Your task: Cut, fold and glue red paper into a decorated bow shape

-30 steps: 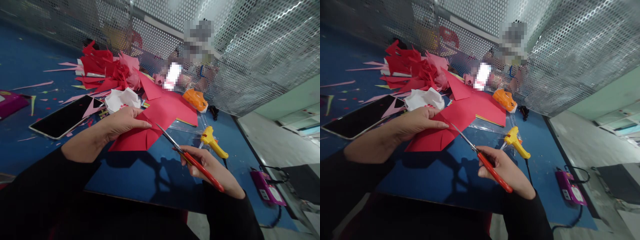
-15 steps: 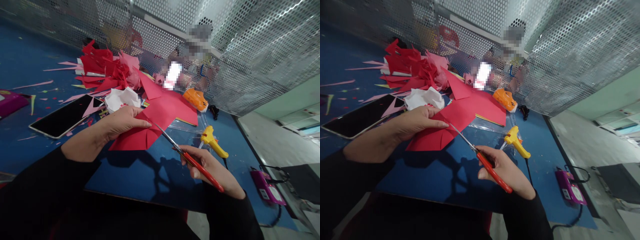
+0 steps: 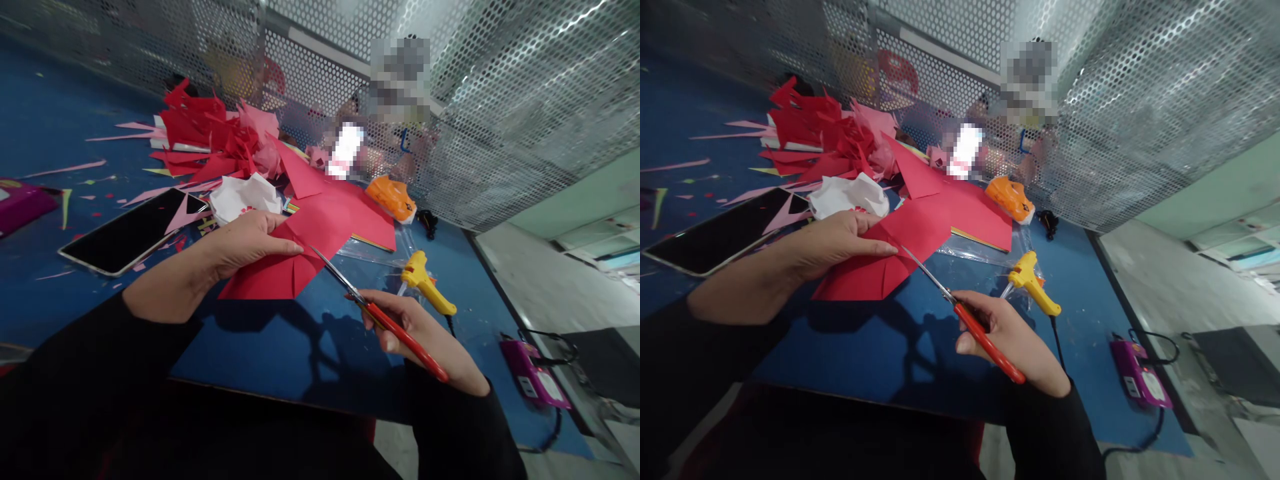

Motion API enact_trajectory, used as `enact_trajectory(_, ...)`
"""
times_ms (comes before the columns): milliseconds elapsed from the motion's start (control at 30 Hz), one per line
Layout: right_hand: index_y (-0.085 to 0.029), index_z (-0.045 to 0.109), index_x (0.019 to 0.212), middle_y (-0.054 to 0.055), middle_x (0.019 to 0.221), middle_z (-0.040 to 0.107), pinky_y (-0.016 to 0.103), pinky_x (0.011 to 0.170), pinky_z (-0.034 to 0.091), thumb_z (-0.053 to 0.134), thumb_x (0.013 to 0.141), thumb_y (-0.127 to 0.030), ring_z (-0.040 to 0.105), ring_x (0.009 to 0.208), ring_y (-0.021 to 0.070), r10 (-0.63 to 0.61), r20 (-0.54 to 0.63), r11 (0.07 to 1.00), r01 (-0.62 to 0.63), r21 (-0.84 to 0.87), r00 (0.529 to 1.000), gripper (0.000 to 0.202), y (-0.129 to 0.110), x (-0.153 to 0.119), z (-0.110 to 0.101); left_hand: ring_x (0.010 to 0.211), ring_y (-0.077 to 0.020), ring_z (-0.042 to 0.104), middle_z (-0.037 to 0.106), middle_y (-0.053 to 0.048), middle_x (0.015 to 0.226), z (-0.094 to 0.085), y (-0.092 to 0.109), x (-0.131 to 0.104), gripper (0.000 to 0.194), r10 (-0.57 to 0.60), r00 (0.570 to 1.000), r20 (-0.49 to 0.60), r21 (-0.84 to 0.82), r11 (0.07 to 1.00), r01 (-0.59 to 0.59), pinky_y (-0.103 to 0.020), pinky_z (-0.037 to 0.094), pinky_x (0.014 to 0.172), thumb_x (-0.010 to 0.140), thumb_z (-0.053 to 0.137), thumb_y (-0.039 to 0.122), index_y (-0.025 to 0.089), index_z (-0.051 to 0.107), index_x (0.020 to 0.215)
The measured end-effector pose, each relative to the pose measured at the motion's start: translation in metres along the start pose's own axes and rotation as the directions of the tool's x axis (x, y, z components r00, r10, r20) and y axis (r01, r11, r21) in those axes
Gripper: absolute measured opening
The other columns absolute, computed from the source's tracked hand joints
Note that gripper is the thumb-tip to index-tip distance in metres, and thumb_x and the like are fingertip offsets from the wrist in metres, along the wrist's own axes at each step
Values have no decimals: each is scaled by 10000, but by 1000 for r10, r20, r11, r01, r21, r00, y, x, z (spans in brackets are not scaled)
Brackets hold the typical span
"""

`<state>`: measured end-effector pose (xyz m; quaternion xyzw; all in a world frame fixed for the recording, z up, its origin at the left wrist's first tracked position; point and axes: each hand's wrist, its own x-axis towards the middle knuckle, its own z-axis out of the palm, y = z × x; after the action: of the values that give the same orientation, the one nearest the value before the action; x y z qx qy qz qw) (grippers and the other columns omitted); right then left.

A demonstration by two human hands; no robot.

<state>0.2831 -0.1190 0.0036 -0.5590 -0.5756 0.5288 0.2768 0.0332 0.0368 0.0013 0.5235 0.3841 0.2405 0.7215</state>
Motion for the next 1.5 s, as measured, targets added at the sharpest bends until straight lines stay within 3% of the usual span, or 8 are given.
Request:
enact_trajectory(233,-175,632,1246,-21,778,546,244,568,394,780,674,-682,442,627,95,41,3,998,-41,40,999,778,-4,1,3,785,-197,734,787,-13,859,2,2,-2,253,-33,999,2,-16,999,33,-351,586,852,654,809,180,224,773,901)
enact_trajectory(433,-169,675,1184,-56,687,439,213,450,265,738,807,-530,315,540,65,13,-21,1000,-12,26,1000,525,-2,1,5,848,-225,738,790,-29,901,2,1,-2,250,-36,999,3,2,999,36,-344,590,833,635,822,195,222,775,879)
enact_trajectory(733,-163,704,1178,-67,635,355,229,466,246,707,825,-566,263,550,79,17,-18,999,-18,-31,1000,537,-5,1,5,797,-210,738,793,-23,911,0,0,-2,301,-41,999,-4,14,999,41,-328,594,790,655,823,210,234,777,952)
enact_trajectory(1100,-188,713,1181,-66,628,374,232,473,272,728,826,-517,273,541,79,15,-30,998,-17,-65,999,484,-3,2,4,858,-239,746,794,-34,926,1,2,-3,302,-43,999,22,11,999,43,-355,597,832,639,840,205,236,771,931)
enact_trajectory(1200,-190,718,1158,-57,646,421,235,507,321,740,809,-532,315,562,86,18,-47,998,-21,-58,999,490,-3,1,6,881,-253,744,793,-39,928,1,1,-2,313,-48,999,1,22,999,48,-372,596,852,616,842,203,221,772,920)
enact_trajectory(1333,-181,688,1186,-31,708,529,240,546,379,799,681,-641,414,605,102,42,-20,999,-42,-9,999,692,0,0,5,896,-257,742,794,-49,925,0,1,-2,291,-48,999,18,27,999,47,-375,587,875,609,841,198,214,776,892)
enact_trajectory(1500,-208,653,1237,-10,812,584,219,500,356,855,573,-652,427,581,83,55,-5,998,-55,8,998,824,4,-2,4,905,-253,743,797,-43,922,-2,3,-1,283,-84,995,61,-11,996,85,-367,582,870,610,827,174,223,780,884)
